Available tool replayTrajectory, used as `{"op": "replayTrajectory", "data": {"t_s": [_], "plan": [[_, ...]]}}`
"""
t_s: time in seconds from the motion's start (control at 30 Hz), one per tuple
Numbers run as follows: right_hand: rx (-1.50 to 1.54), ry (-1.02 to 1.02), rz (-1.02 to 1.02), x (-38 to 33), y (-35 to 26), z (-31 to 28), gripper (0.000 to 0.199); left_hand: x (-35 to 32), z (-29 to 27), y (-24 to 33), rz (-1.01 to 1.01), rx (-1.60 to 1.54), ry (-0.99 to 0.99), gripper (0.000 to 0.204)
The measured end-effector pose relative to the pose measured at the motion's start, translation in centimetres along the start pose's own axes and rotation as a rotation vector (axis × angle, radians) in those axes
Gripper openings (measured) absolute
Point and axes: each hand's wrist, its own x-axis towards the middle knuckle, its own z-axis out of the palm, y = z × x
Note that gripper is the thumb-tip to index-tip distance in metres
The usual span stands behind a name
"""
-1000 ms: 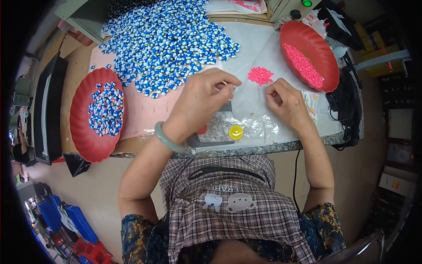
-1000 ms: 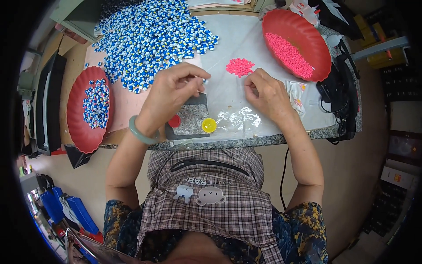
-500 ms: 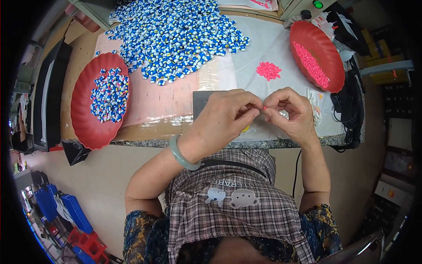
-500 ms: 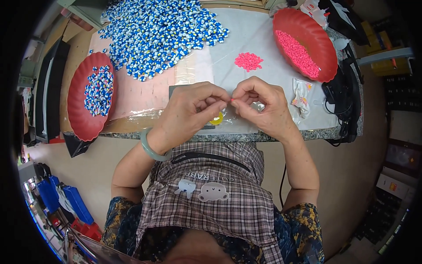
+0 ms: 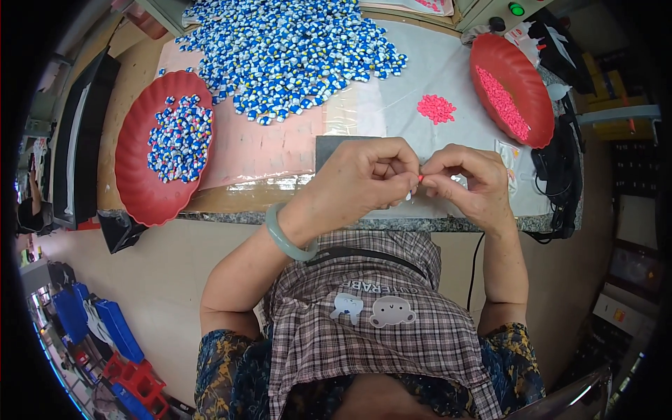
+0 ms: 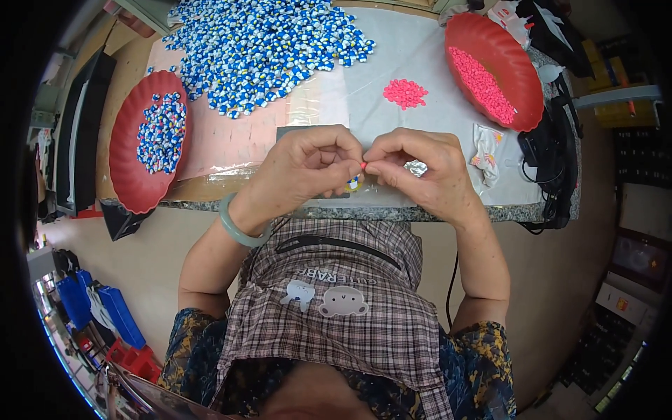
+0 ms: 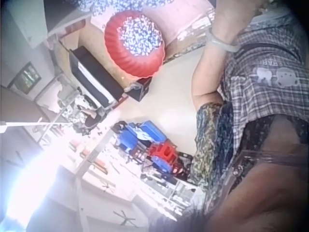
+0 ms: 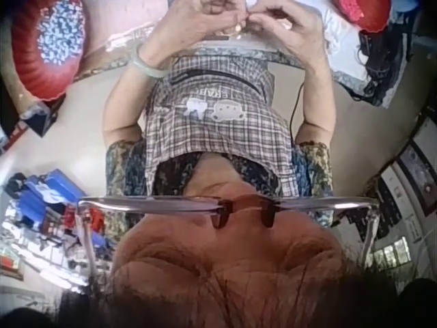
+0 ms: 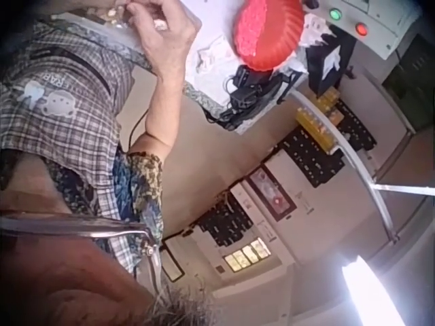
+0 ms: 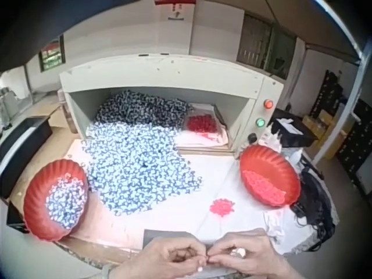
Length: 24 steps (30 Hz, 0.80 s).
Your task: Manually assembling small plastic toy components at a workstation and using scissors to open a small package.
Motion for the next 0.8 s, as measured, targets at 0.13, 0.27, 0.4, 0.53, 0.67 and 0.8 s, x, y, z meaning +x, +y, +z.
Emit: {"op": "replayTrajectory", "data": {"t_s": [0.13,0.27,0.4,0.53,0.67,0.8], "plan": [[-0.134,0.074,-0.184,0.0,-0.1,0.9,0.014,-0.2,-0.2,0.6,-0.078,-0.157,-0.030,0.005],[-0.243,0.109,-0.263,-0.2,0.0,1.5,0.018,-0.4,-0.2,0.2,-0.090,-0.190,-0.041,0.005],[-0.366,0.117,-0.326,-0.1,-0.1,1.8,0.019,-0.5,-0.3,-0.4,-0.099,-0.212,-0.040,0.007],[-0.274,0.143,-0.241,-0.4,0.3,1.2,0.017,-1.3,-1.1,-0.2,-0.057,-0.241,0.044,0.014],[-0.315,-0.037,-0.100,-0.9,1.0,1.3,0.015,-2.5,-2.3,-0.4,-0.017,-0.246,0.142,0.019],[-0.356,-0.103,-0.092,-1.0,1.3,1.7,0.016,-3.3,-2.6,-0.4,0.001,-0.257,0.156,0.021]]}}
